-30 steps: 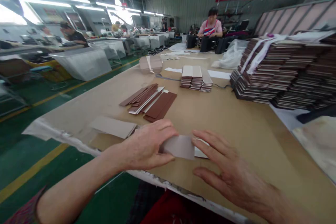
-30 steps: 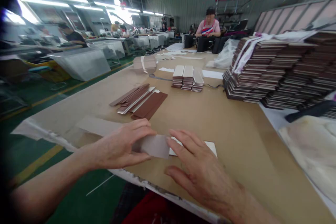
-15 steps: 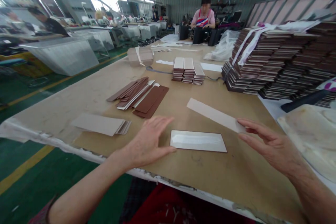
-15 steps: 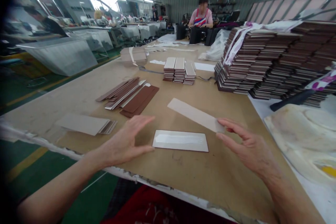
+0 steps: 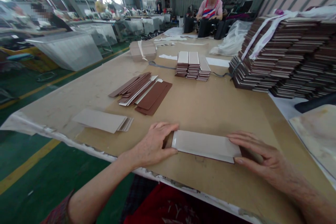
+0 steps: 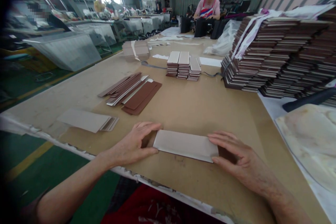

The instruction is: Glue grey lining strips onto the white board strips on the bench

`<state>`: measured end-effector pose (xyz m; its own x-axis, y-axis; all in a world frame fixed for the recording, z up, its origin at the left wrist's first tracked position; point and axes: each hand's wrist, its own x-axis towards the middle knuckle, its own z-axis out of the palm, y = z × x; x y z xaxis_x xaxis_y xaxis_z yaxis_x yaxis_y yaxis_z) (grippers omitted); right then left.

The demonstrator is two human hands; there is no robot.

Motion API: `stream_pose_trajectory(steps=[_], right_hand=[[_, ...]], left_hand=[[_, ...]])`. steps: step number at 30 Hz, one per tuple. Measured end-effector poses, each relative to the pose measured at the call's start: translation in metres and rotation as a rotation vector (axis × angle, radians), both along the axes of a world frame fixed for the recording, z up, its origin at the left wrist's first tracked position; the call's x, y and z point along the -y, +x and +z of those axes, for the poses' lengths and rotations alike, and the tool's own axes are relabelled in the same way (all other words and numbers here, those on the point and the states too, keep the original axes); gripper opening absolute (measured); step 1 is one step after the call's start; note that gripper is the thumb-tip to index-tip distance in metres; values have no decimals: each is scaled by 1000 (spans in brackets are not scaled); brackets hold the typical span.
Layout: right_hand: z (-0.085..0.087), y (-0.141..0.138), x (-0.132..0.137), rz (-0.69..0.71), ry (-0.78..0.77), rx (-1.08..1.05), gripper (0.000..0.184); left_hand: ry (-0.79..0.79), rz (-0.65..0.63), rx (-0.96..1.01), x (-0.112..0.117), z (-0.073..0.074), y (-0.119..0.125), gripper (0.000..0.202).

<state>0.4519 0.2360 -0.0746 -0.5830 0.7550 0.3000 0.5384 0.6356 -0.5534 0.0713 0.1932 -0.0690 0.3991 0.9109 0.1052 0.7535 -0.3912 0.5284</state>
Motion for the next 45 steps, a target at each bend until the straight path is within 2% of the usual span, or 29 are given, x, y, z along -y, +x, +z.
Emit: stream_pose_trajectory(steps=[12, 35, 40, 45], right_hand=[[-2, -10, 1, 32, 91, 32, 46], [-13, -9, -1, 44, 30, 75, 45], [-10, -11, -1, 62, 15, 59, 45], [-9, -13, 0, 79, -26, 13, 45]], left_hand=[[51, -10, 31, 0, -8, -3, 71], [116, -53, 13, 0, -9, -3, 50], [121, -62, -23, 0, -7, -1, 44], [136, -72, -85, -2, -13, -2, 40]])
